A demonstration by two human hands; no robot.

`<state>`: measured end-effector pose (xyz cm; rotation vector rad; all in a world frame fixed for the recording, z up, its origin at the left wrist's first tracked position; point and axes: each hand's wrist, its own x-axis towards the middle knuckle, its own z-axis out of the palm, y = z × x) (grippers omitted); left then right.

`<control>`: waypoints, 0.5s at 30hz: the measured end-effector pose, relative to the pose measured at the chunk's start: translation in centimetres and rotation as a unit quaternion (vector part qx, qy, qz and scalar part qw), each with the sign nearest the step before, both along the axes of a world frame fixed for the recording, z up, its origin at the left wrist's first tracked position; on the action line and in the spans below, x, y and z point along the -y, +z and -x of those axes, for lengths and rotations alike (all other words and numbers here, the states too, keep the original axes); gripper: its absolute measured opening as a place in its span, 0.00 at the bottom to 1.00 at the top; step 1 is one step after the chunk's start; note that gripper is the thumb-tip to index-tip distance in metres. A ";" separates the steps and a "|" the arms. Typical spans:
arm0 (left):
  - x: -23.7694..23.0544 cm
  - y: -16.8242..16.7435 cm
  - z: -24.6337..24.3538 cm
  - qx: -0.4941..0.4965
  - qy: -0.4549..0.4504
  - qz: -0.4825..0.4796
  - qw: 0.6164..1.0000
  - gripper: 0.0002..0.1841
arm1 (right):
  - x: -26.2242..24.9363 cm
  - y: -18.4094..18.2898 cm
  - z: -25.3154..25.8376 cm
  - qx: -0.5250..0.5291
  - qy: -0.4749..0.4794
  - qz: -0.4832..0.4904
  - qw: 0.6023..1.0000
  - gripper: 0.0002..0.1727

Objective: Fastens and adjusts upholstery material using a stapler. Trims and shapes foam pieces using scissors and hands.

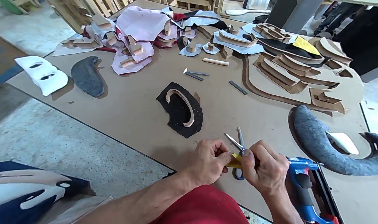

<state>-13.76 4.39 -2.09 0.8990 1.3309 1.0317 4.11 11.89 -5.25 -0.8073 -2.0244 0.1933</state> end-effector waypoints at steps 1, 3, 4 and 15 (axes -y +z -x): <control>0.0 -0.3 0.1 0.008 0.004 0.009 1.000 0.06 | 0.0 -0.3 0.1 -0.004 0.003 -0.011 1.000 0.24; 0.1 -0.7 0.5 0.016 0.014 0.024 0.999 0.06 | -0.1 -1.1 0.5 -0.016 0.017 -0.028 0.999 0.24; 0.1 -0.9 0.8 0.016 0.021 0.027 0.999 0.06 | -0.1 -1.5 0.7 -0.020 0.032 -0.026 0.999 0.23; -0.1 -4.2 5.5 -0.061 0.018 0.034 0.997 0.07 | 1.5 -4.2 2.3 0.104 0.093 0.014 0.990 0.06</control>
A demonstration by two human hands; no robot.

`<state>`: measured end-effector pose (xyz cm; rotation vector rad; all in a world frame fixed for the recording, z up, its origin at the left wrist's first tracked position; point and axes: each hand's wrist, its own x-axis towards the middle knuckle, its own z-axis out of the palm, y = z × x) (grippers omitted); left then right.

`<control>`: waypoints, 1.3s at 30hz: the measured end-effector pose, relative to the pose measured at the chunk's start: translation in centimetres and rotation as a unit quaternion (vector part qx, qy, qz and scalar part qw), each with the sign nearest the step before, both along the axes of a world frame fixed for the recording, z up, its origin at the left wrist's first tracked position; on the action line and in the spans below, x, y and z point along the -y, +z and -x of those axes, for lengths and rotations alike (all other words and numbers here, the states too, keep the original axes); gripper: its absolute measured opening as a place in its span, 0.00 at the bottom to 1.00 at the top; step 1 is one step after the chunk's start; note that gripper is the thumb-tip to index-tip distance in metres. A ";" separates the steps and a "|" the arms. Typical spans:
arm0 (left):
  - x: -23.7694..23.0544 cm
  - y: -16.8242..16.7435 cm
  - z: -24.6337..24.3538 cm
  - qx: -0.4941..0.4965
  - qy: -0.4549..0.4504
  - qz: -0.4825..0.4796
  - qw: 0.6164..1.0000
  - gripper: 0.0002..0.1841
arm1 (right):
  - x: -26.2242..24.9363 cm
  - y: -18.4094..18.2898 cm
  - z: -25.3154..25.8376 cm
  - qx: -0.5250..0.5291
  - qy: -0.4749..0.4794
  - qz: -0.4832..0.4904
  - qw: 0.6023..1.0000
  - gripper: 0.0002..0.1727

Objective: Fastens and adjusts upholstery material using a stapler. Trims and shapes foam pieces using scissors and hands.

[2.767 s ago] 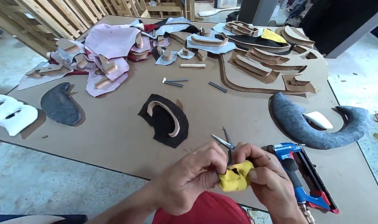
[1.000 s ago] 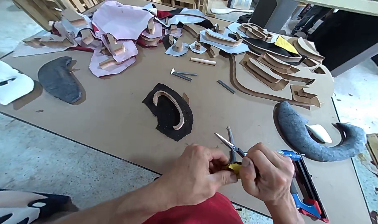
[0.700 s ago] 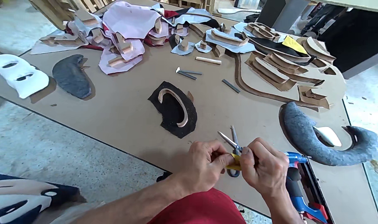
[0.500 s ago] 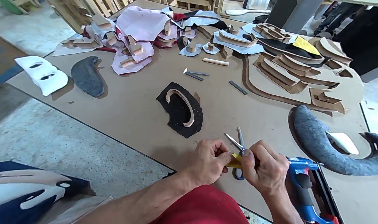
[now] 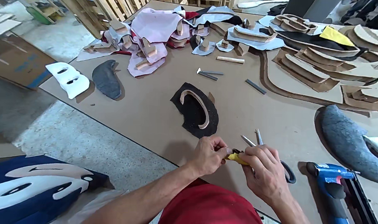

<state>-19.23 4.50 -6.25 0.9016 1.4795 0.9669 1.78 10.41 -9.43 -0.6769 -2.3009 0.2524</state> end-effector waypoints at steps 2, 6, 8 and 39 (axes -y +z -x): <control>0.0 -2.1 0.4 -0.059 -0.008 -0.051 0.997 0.07 | 0.3 -1.5 0.7 -0.002 -0.044 -0.023 0.999 0.05; -0.4 -6.7 1.8 -0.258 -0.008 -0.191 0.947 0.08 | 0.7 -6.3 3.9 -0.002 -0.151 -0.044 0.988 0.04; -0.8 -9.2 2.7 -0.309 0.017 -0.213 0.927 0.08 | 0.7 -8.6 5.7 -0.010 -0.170 -0.022 0.985 0.06; -5.1 -8.3 5.9 -0.162 -0.276 0.148 0.936 0.05 | 3.3 -10.4 4.3 -0.048 -0.147 0.182 0.971 0.16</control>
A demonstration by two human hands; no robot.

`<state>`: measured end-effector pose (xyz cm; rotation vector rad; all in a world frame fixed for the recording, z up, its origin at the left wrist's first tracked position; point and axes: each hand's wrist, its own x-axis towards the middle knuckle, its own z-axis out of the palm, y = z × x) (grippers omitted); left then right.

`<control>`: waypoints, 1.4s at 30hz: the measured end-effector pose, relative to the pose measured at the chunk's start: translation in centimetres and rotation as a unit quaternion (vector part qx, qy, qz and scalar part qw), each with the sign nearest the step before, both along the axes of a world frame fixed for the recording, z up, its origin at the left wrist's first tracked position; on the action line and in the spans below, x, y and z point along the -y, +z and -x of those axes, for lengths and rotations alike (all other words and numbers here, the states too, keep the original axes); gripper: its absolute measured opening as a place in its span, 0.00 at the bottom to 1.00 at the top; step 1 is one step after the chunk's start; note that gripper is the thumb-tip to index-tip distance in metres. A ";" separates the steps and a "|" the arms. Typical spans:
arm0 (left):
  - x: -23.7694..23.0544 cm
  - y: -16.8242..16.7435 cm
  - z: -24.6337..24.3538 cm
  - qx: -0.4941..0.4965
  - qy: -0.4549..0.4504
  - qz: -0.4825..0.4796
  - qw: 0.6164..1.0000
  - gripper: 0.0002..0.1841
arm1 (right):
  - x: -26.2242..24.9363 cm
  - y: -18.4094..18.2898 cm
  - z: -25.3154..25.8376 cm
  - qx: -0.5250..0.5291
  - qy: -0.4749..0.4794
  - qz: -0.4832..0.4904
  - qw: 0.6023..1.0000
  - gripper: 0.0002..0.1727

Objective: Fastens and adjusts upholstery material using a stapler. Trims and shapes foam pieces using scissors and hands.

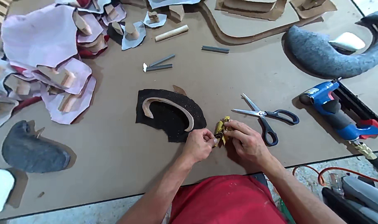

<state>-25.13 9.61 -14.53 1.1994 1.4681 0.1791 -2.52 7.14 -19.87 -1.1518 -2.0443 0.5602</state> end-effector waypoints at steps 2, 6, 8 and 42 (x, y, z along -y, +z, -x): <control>0.2 -0.3 0.2 0.040 -0.007 -0.018 0.999 0.09 | 0.0 0.1 0.0 -0.006 -0.004 0.000 1.000 0.15; 0.0 -0.6 0.9 0.074 -0.059 -0.040 0.995 0.19 | 0.1 0.2 0.3 -0.005 -0.016 -0.004 1.000 0.15; -0.4 -0.7 1.0 0.087 -0.086 -0.051 0.991 0.24 | 0.1 0.4 0.2 -0.003 -0.012 0.001 1.000 0.15; -4.1 0.7 1.5 -0.002 -0.248 -0.094 0.964 0.21 | 2.6 15.5 -15.2 0.155 -0.316 0.372 0.859 0.26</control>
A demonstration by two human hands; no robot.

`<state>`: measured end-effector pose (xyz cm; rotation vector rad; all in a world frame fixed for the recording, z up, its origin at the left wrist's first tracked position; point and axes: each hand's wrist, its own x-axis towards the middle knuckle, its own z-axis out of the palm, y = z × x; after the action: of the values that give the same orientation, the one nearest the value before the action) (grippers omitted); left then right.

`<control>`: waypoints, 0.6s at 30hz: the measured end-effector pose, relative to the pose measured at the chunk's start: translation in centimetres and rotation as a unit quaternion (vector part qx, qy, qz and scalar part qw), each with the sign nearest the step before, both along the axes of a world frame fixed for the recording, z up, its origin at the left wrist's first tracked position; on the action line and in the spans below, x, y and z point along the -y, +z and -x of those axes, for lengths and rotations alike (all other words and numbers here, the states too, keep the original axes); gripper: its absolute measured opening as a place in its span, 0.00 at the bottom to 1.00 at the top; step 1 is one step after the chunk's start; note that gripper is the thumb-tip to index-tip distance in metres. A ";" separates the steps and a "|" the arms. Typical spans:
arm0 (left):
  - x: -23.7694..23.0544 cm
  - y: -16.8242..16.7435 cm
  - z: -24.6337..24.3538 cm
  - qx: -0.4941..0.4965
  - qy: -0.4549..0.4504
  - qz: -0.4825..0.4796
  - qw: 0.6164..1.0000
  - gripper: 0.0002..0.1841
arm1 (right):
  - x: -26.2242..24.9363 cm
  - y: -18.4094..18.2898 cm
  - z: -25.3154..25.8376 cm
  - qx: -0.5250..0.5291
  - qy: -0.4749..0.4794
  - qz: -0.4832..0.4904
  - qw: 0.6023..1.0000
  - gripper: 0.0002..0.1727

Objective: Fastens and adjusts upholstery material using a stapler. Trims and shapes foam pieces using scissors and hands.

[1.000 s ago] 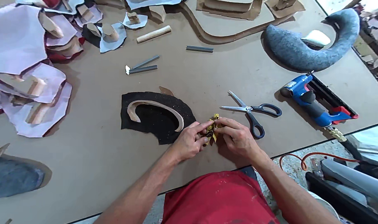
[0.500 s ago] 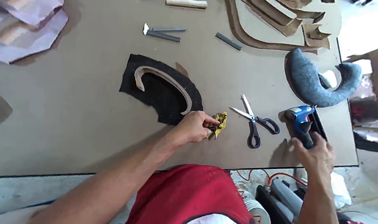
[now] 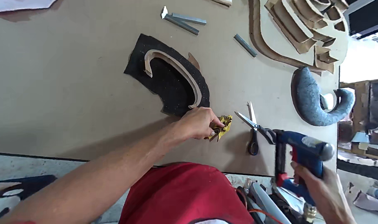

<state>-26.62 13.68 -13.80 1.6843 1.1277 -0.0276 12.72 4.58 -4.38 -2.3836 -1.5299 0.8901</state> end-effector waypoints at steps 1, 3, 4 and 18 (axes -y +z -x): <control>-0.1 -0.1 0.0 0.004 -0.001 -0.002 1.000 0.21 | 0.9 1.0 3.0 -0.051 0.012 -0.001 0.999 0.25; -0.2 -0.2 0.1 0.012 -0.005 -0.010 1.000 0.21 | 1.8 2.2 8.6 -0.072 0.062 0.014 0.995 0.20; -0.2 -0.2 0.1 0.013 -0.007 -0.013 1.000 0.21 | 2.0 2.3 10.9 -0.049 0.087 0.025 0.995 0.17; -0.3 -0.3 0.5 0.021 -0.028 -0.027 0.999 0.22 | 1.5 -1.8 15.1 0.083 0.204 0.004 0.975 0.14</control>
<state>-27.15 13.96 -14.12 1.7574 1.0581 0.0030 -2.39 3.12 -6.16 -2.2334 -2.1349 0.7810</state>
